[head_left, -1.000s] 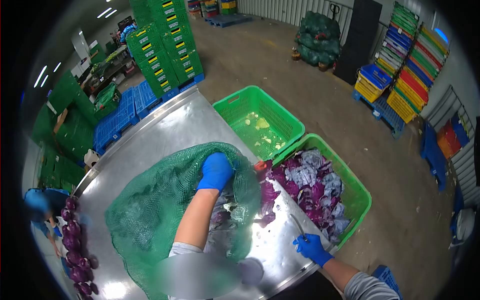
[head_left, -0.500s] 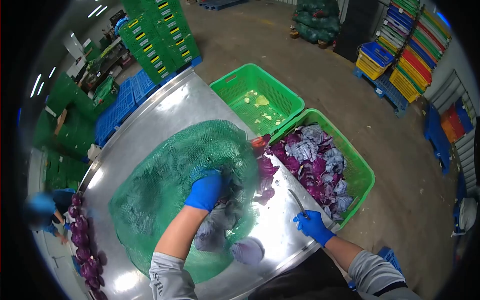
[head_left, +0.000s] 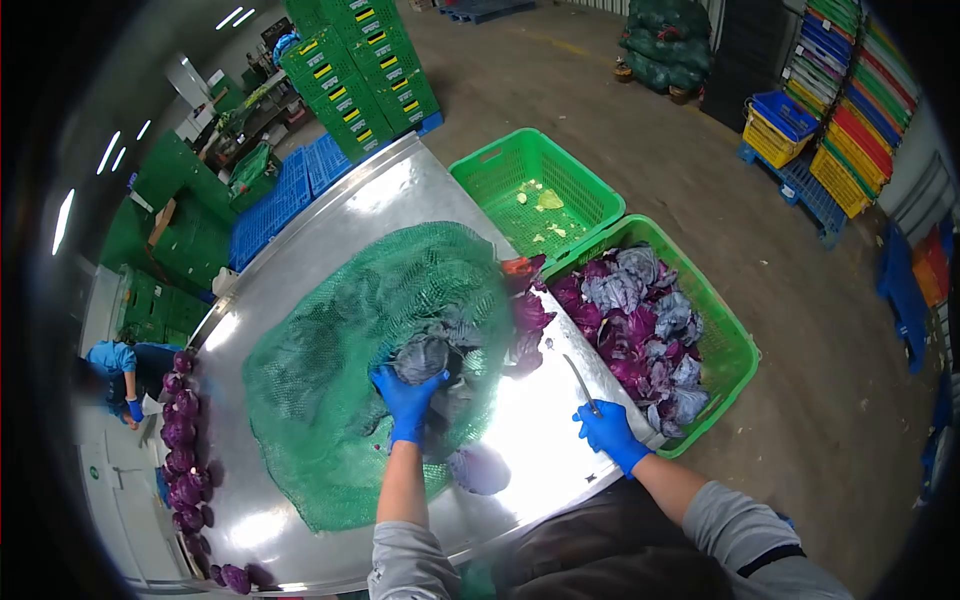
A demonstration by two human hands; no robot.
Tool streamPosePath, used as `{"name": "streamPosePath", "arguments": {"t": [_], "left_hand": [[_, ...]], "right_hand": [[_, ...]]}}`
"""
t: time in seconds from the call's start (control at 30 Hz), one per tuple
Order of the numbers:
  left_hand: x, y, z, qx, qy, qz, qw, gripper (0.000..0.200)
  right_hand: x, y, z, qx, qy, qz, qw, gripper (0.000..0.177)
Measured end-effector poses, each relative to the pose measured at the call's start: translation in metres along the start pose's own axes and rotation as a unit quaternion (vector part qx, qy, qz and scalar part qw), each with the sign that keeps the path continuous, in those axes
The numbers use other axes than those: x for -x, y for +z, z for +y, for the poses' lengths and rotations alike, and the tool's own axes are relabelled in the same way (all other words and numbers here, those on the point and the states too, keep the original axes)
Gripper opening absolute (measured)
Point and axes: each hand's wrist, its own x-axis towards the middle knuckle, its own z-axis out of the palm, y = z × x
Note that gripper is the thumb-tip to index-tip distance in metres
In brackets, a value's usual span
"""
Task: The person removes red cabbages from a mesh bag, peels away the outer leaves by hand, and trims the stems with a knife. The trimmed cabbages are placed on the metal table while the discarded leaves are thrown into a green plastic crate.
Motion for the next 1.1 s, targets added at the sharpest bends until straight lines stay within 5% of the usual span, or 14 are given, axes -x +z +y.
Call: {"name": "streamPosePath", "arguments": {"t": [0.17, 0.27, 0.33, 0.4, 0.5, 0.53, 0.63, 0.77, 0.9, 1.0, 1.1], "left_hand": [[0.053, -0.05, 0.039, 0.308, -0.082, 0.012, 0.948, 0.106], [0.094, -0.07, 0.073, 0.523, -0.118, -0.067, 0.841, 0.114], [0.12, -0.052, 0.084, 0.499, -0.089, -0.093, 0.857, 0.117], [0.143, -0.028, 0.083, 0.412, -0.014, -0.12, 0.903, 0.122], [0.169, 0.015, 0.092, 0.184, 0.08, -0.151, 0.968, 0.107], [0.175, 0.022, 0.094, 0.19, 0.076, -0.156, 0.966, 0.107], [0.185, 0.032, 0.097, 0.107, 0.139, -0.199, 0.964, 0.099], [0.186, 0.035, 0.091, 0.157, 0.096, -0.164, 0.969, 0.099], [0.187, 0.037, 0.093, 0.34, -0.09, -0.215, 0.911, 0.102], [0.185, 0.041, 0.09, 0.276, -0.026, -0.161, 0.947, 0.103], [0.183, 0.045, 0.087, 0.221, 0.035, -0.145, 0.964, 0.103]], "right_hand": [[-0.009, 0.0, 0.009, -0.004, 0.002, -0.008, 1.0, 0.019], [-0.016, -0.006, 0.023, 0.04, -0.022, -0.021, 0.999, 0.021], [-0.012, -0.01, 0.024, 0.08, -0.033, -0.023, 0.996, 0.021], [0.0, -0.01, 0.017, 0.287, -0.386, 0.086, 0.872, 0.021], [0.037, -0.018, -0.018, 0.229, -0.421, 0.048, 0.876, 0.019], [0.049, -0.023, -0.024, 0.264, -0.365, 0.012, 0.893, 0.009], [0.055, -0.028, -0.019, 0.382, -0.295, -0.045, 0.875, 0.019], [0.055, -0.023, -0.01, 0.308, -0.29, -0.082, 0.903, 0.019], [0.063, -0.022, -0.023, 0.287, -0.238, -0.105, 0.922, 0.02], [0.061, -0.019, -0.03, 0.31, -0.262, -0.118, 0.907, 0.02], [0.048, -0.012, -0.03, 0.304, -0.152, -0.127, 0.932, 0.021]]}}
